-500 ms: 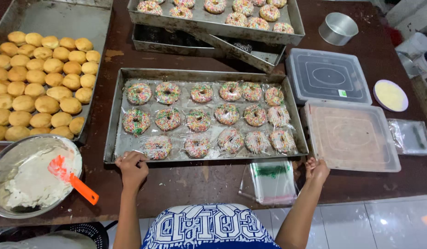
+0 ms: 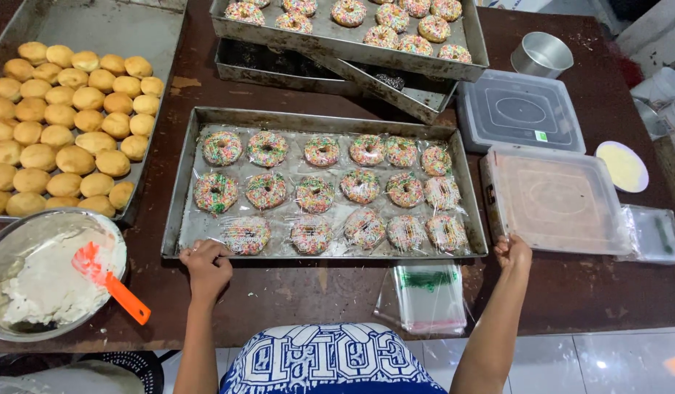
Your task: The person picks up donuts from a tray and places them into individual plastic bags on a table.
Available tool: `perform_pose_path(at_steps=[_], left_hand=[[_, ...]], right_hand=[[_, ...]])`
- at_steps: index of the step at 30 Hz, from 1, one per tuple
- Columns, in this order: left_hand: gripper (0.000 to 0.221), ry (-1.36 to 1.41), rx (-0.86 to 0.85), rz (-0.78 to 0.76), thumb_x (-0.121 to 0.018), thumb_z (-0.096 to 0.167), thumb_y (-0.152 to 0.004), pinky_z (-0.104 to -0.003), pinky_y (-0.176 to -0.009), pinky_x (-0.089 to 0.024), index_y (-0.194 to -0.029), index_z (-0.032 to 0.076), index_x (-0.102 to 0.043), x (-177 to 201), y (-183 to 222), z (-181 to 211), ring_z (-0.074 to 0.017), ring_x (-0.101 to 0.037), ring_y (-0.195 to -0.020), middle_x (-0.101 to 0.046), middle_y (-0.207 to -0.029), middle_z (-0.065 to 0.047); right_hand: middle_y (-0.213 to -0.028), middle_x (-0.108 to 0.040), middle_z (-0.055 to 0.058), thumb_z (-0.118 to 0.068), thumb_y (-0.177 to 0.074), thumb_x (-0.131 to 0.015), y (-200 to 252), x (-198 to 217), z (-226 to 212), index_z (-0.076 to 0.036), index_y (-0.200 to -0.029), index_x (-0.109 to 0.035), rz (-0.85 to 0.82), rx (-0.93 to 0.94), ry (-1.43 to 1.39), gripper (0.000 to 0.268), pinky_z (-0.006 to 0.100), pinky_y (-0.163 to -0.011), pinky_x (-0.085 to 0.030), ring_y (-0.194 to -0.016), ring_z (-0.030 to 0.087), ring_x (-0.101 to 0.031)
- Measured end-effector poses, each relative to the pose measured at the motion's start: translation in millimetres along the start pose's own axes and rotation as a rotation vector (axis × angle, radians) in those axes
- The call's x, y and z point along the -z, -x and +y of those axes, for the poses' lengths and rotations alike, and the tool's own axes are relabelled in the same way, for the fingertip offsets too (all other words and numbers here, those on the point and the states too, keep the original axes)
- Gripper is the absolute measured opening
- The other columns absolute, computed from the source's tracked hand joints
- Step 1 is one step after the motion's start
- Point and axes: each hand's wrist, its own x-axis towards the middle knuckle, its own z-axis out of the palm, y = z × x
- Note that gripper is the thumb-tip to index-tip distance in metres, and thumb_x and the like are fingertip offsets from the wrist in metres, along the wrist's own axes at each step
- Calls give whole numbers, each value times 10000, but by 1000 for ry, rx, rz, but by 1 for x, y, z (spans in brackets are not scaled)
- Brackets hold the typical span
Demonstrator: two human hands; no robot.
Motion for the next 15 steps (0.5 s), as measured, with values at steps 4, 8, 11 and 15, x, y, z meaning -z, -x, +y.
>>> perform_pose_path(at_steps=[4, 8, 11, 15], left_hand=[[163, 27, 12, 6, -589, 4, -661, -387, -959, -279, -696, 121, -697, -1, 1, 0, -217, -581, -976, -668, -840, 4], [157, 14, 24, 7, -595, 7, -661, -387, -951, -281, -689, 120, -701, -2, 1, 1, -223, -581, -987, -668, -839, 4], [162, 15, 20, 9, -595, 6, -657, -386, -959, -282, -689, 122, -703, -1, 1, 3, -225, -582, -993, -665, -843, 0], [189, -8, 18, 11, -580, -16, -647, -392, -955, -279, -664, 124, -707, -3, 1, 0, -222, -586, -959, -663, -815, -4]], right_hand=[[-720, -493, 46, -157, -1104, -362, -34, 3, -8, -57, -1119, -421, -70, -52, 24, 117, 286, -449, -326, -491, 121, -367], [-724, -505, 52, -181, -1111, -357, -67, 2, -9, -59, -1123, -421, -139, -66, 18, 138, 287, -448, -328, -485, 120, -371], [-723, -513, 51, -177, -1107, -355, -75, -5, -14, -67, -1118, -427, -138, -86, 10, 132, 281, -442, -327, -484, 117, -375], [-714, -519, 42, -182, -1102, -364, -94, -14, -21, -89, -1066, -431, -129, -92, 39, 120, 273, -424, -318, -471, 113, -371]])
